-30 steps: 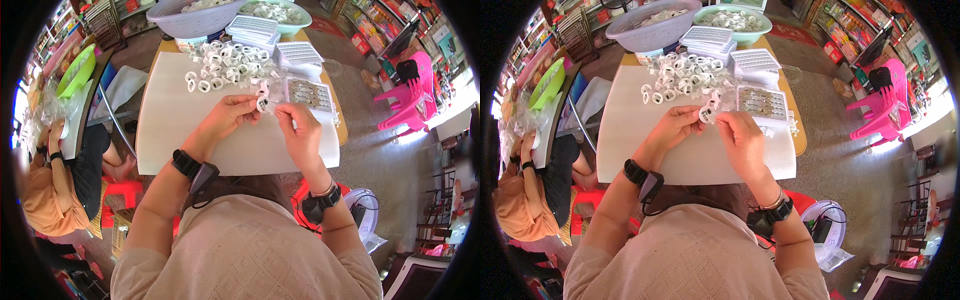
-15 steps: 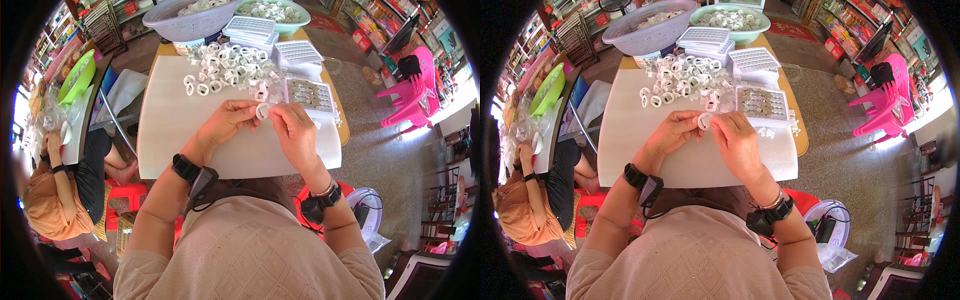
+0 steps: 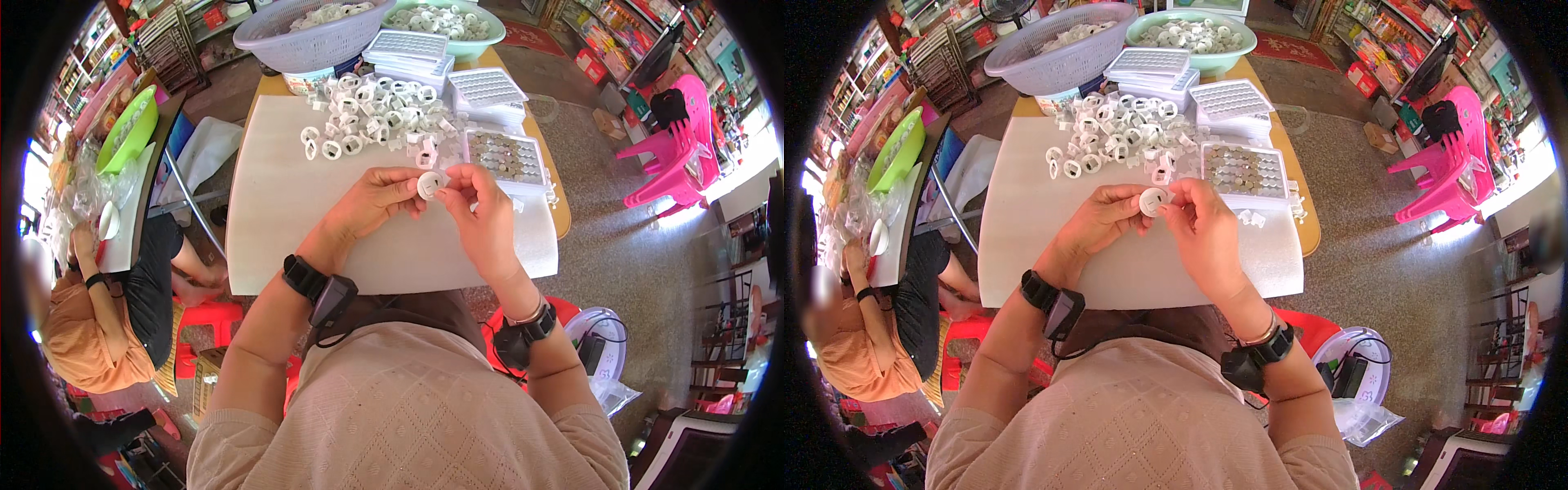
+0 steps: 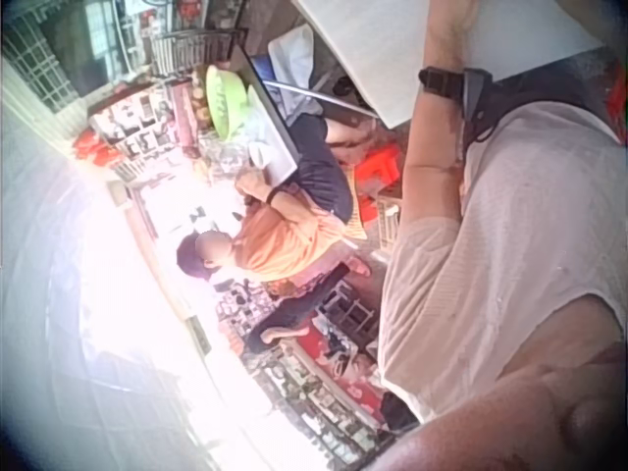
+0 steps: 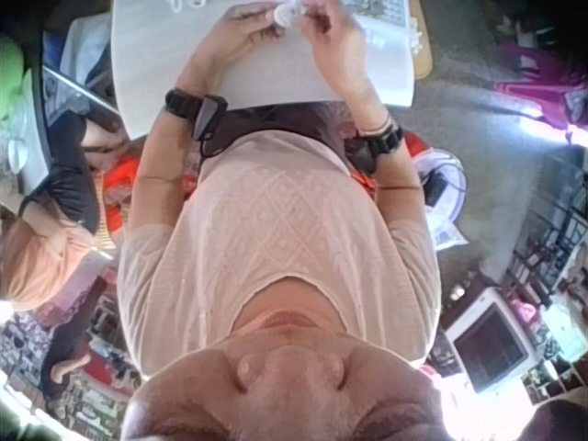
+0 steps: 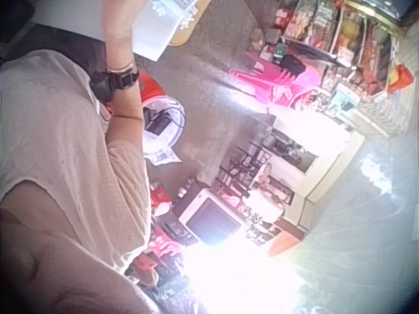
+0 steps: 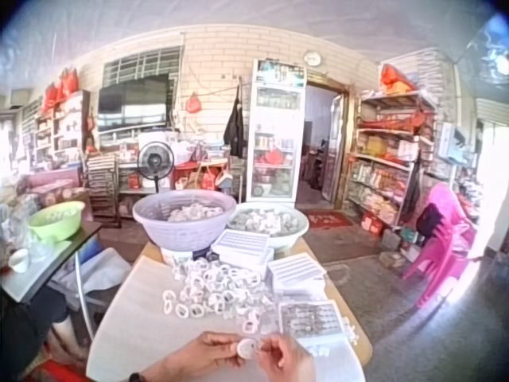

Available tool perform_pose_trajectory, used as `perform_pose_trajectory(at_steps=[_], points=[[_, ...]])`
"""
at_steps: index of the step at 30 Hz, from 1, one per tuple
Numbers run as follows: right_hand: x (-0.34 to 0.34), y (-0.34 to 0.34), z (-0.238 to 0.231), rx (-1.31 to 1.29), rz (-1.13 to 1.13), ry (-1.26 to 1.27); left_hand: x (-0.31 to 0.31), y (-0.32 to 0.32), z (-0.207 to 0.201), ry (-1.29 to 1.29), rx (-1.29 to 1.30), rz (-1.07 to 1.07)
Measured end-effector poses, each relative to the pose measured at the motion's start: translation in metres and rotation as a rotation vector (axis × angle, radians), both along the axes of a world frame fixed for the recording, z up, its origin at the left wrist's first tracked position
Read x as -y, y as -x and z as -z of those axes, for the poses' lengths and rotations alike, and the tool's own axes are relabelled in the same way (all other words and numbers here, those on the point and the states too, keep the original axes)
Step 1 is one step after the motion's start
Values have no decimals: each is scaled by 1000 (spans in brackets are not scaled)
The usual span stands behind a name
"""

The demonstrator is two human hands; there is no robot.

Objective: Assemble small plastic components by inserting a inner part into a white circular base.

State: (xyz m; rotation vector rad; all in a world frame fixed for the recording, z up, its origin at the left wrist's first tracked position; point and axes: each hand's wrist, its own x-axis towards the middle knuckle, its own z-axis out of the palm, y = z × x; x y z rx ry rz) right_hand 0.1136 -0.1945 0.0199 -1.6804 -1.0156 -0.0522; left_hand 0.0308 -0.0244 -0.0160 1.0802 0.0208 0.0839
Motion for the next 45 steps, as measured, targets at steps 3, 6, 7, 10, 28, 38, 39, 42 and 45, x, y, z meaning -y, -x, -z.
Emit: perform_pose_trajectory(at_steps=[3, 6, 7, 10, 28, 38, 39, 42, 45], points=[[-1, -2, 0, -377, -38, 23, 4, -2, -2, -75, -12, -35], [-4, -3, 5, -508, -48, 25, 5, -2, 0, -238, -11, -198], [-6, -4, 9, -485, -16, 4, 3, -1, -1, -243, -16, -225], [-11, -2, 21, -378, 7, -9, 14, 2, -8, -339, -8, -273], [-22, -8, 34, -710, -155, -33, 25, -2, -19, -340, -236, -344], [-22, -9, 42, -722, -191, -86, 20, 0, -15, -354, -192, -297], [-21, -7, 40, -684, -196, -59, 21, 1, -14, -353, -196, -294], [-21, -5, 42, -574, -186, -31, 21, 0, -12, -452, -196, -302], [-22, -4, 45, -493, -168, -23, 23, -1, -2, -515, -165, -348]])
